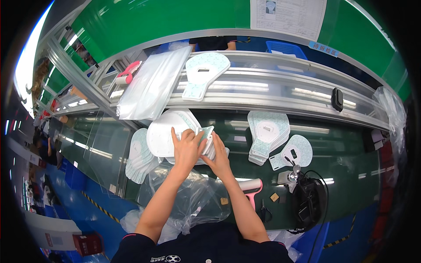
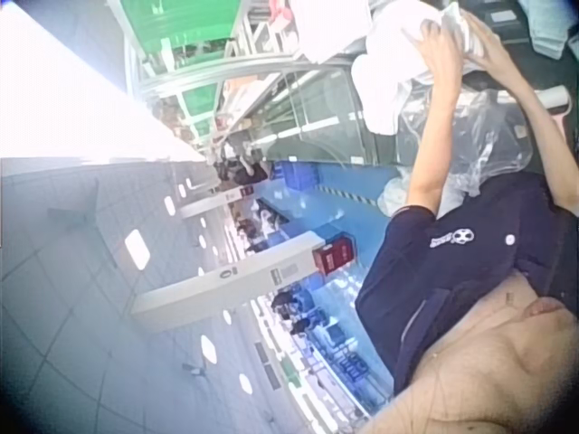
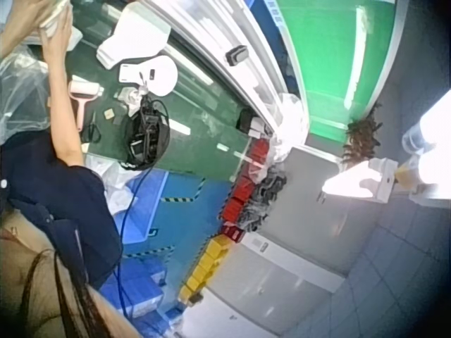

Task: The person stacks white plastic parts on a green workbench, then places them into a clear plastic bag. They use a pink lint roller to clean the parts before bagging them. The person repeats this process for multiple stacks of parts.

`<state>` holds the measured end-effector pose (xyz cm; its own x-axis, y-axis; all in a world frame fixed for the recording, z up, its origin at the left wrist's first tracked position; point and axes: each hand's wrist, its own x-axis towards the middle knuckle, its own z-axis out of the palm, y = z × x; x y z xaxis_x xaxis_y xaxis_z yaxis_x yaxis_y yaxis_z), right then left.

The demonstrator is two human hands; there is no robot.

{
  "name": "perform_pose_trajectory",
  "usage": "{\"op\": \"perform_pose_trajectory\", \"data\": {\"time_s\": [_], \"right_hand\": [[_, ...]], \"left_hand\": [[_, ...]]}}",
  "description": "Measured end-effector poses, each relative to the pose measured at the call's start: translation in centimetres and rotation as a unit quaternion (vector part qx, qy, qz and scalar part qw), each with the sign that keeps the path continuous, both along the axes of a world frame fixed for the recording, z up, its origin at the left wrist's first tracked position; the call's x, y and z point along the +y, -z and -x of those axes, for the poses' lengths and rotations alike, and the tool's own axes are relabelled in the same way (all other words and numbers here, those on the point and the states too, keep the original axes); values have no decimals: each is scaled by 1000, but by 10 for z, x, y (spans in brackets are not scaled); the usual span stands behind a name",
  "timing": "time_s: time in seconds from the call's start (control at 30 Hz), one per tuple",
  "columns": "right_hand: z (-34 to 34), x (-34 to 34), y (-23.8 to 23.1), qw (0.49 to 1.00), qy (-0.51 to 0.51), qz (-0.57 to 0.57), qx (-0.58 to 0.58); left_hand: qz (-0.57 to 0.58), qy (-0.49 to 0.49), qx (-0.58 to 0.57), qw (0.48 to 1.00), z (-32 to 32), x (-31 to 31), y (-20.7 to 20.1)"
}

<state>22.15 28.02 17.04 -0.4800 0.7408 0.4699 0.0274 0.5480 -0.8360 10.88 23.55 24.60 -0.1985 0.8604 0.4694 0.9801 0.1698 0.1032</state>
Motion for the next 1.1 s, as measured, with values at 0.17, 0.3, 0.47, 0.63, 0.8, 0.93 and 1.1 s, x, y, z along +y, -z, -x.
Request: {"op": "perform_pose_trajectory", "data": {"time_s": [0.17, 0.3, 0.47, 0.63, 0.8, 0.93, 1.1], "right_hand": [[0, 1, 0, 1000, -2, 4, 5], [0, 1, -1, 1000, -1, 2, 2], [-1, 1, -4, 1000, -15, 8, -3], [0, 2, -3, 1000, -5, 17, -2], [-2, 2, -6, 1000, -14, 21, -4], [-3, 2, -3, 1000, -7, -4, 1], [-1, -4, -5, 1000, 7, -12, -3]], "left_hand": [[14, 7, -42, 999, 3, 2, -4], [34, 18, -44, 998, 0, 5, -8], [23, -8, 0, 1000, 1, 10, 0], [22, -5, 30, 999, 1, 8, -3], [-44, -14, 88, 995, -4, 7, -8], [-51, 114, 81, 989, 2, 7, -12], [51, 115, 50, 991, 15, 1, -3]]}}
